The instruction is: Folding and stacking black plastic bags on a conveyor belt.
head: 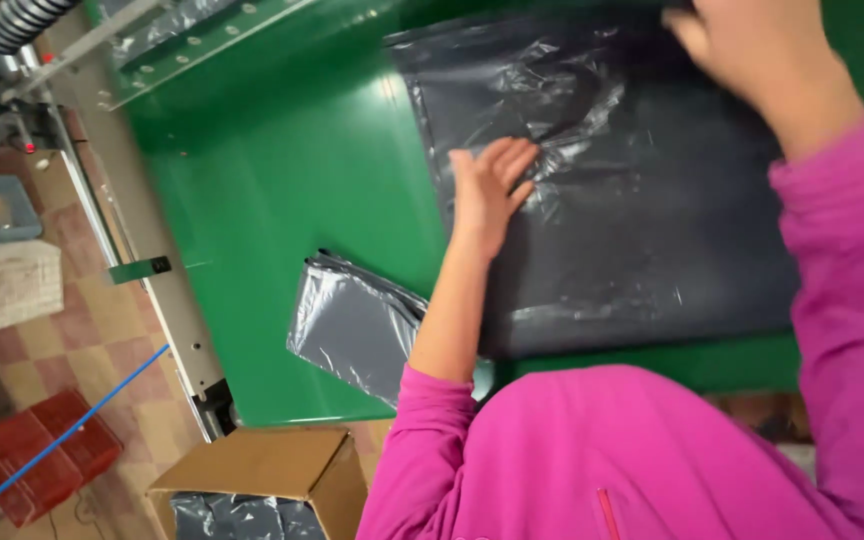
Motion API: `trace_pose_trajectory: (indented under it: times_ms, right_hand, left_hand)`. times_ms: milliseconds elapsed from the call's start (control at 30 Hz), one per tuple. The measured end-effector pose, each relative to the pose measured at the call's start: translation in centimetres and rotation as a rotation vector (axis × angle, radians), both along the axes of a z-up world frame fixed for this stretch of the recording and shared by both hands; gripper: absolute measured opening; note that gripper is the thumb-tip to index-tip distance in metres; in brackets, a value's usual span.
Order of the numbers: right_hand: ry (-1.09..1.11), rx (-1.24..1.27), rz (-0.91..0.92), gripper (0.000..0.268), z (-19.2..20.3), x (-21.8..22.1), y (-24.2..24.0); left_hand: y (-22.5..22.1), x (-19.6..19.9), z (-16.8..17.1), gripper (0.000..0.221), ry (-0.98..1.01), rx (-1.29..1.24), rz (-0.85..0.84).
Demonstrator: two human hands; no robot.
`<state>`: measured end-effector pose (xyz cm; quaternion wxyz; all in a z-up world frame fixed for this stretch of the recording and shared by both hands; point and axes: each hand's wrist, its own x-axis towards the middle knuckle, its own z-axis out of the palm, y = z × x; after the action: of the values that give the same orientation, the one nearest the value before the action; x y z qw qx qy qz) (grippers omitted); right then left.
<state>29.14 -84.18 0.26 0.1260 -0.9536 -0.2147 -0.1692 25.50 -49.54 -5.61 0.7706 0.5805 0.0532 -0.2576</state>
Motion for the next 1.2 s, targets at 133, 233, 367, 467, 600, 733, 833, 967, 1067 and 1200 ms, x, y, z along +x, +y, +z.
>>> trace_pose_trajectory:
  times_ms: [133,233,367,467,600,733,833,967,1067,1200]
  right_hand:
    - [0.027,0.016,-0.062,0.015,7.6,-13.8,2.3]
    - [0.107,0.084,-0.143,0.029,4.3,-23.0,2.7]
    - [0.120,0.144,-0.262,0.031,-0.3,-29.9,3.7]
    - [0.101,0.109,-0.264,0.031,-0.5,-31.2,4.1]
    - [0.123,0.059,-0.270,0.031,0.3,-31.9,5.2]
    - [0.172,0.077,-0.210,0.044,2.8,-30.5,9.4]
    - [0.289,0.224,0.024,0.060,3.2,-29.5,14.1]
    - [0.306,0.294,0.102,0.056,0.2,-31.6,16.3]
    - [0.359,0.537,0.059,0.058,0.0,-34.3,14.6]
    - [0.528,0.761,-0.013,0.048,-2.9,-39.7,11.5]
  left_hand:
    - [4.7,-1.1,1.0,0.107,0.538,-0.378,0.229]
    - [8.0,-1.0,-1.7,0.105,0.661,-0.369,0.264]
    - [9.7,-3.1,-2.8,0.096,0.451,-0.347,0.084]
    - [8.2,-6.0,1.5,0.081,0.314,-0.066,0.211]
    - [5.6,-14.3,9.8,0.069,-0.816,1.039,0.153]
    - [7.1,-19.5,7.5,0.047,-1.235,1.161,-0.730]
    - [6.7,-20.1,5.0,0.021,-1.324,1.172,-1.033]
    - [1.0,-18.0,6.0,0.020,-1.093,0.716,-1.286]
    - [-3.9,-13.3,7.9,0.033,-0.882,0.383,-1.253]
    - [-7.5,-5.7,0.4,0.059,-0.112,0.366,-1.220]
